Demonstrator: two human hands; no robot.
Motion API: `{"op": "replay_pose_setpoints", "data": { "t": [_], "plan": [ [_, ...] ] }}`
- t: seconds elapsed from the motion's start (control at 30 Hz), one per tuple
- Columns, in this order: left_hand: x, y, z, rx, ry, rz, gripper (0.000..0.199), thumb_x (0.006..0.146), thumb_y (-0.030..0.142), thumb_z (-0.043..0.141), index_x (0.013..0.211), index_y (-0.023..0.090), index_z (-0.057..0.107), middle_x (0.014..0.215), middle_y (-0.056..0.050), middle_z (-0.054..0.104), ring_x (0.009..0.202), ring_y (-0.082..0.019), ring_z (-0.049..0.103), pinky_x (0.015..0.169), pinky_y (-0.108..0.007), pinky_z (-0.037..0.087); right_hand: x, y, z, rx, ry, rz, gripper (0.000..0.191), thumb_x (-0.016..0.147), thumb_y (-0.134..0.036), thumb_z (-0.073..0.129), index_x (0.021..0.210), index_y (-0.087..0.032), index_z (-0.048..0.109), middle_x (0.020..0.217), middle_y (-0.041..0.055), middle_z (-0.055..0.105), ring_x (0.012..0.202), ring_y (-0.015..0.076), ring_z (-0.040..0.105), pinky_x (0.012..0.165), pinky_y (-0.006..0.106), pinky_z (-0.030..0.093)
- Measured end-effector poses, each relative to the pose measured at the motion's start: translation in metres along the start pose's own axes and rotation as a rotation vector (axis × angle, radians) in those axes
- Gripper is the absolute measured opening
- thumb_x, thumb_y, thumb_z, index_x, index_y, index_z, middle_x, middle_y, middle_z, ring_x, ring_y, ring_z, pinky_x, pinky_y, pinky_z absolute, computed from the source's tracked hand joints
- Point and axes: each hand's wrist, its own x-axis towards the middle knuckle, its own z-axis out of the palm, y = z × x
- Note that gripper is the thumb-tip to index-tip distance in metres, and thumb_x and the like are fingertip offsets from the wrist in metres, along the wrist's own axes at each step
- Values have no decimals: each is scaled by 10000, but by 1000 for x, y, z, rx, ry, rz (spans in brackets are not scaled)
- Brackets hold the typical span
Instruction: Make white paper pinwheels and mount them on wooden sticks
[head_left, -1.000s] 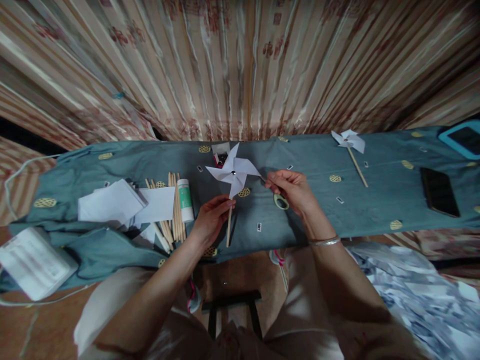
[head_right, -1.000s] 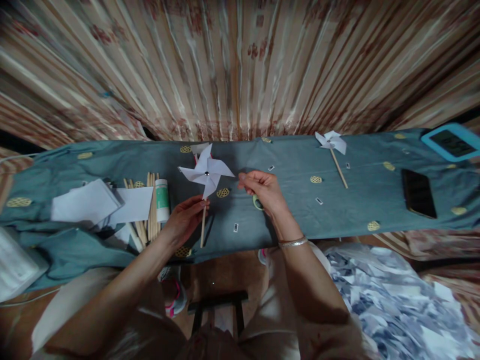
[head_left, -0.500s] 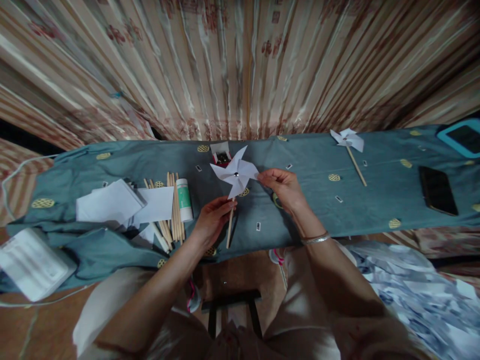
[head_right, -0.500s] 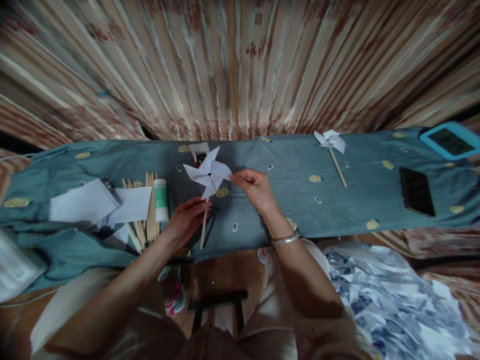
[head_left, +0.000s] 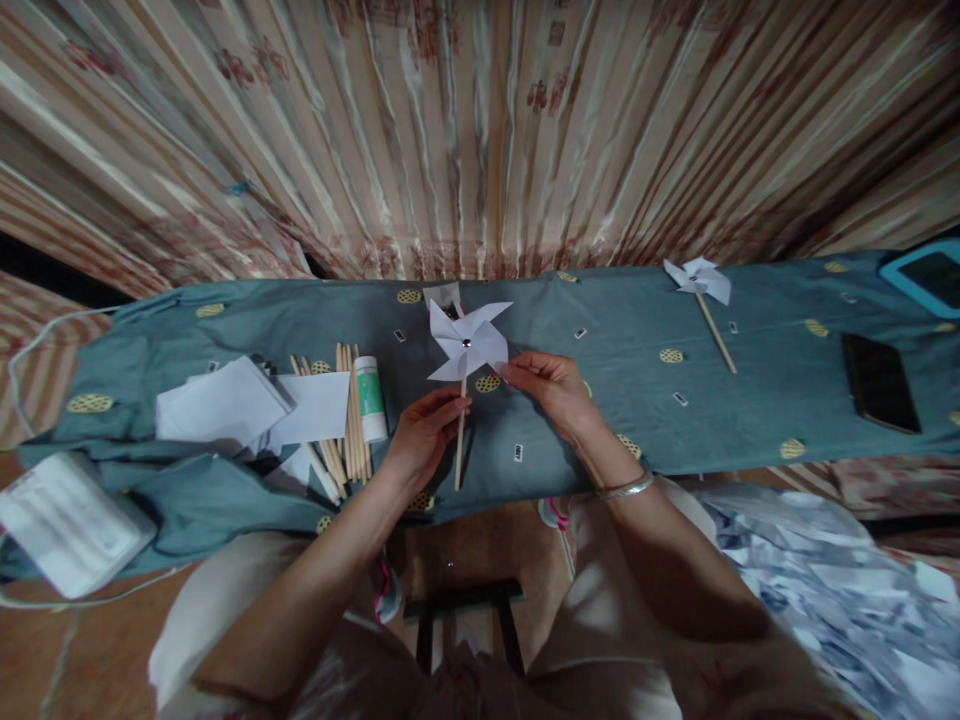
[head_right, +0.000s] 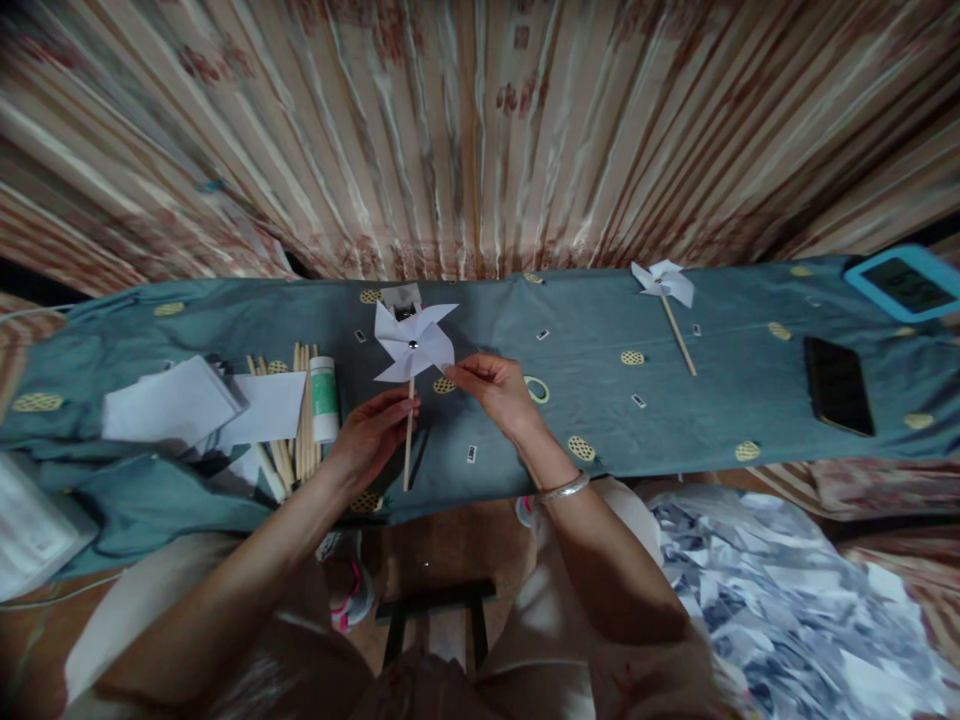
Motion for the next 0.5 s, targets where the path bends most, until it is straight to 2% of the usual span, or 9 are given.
{"op": "replay_pose_setpoints", "data": {
  "t": [0.23, 0.5],
  "plan": [
    [0, -1, 1, -20, 23, -3, 319, 506, 216, 934, 751, 145, 743, 753, -17, 731, 680, -83, 632, 696, -200, 486, -4, 1, 6, 8, -39, 25, 421, 494, -554, 894, 635, -200, 713, 651, -16, 668, 603, 107, 515, 583, 259, 395],
    [1, -1, 1, -22, 13, -2, 358, 482, 237, 948, 767, 149, 751, 753, -9, 737, 675, -80, 632, 694, -195, 496, -5, 6, 12, -2, -90, 33, 396, 536, -502, 893, 592, -185, 663, 600, -41, 584, 587, 91, 457, 568, 252, 336]
  ]
}}
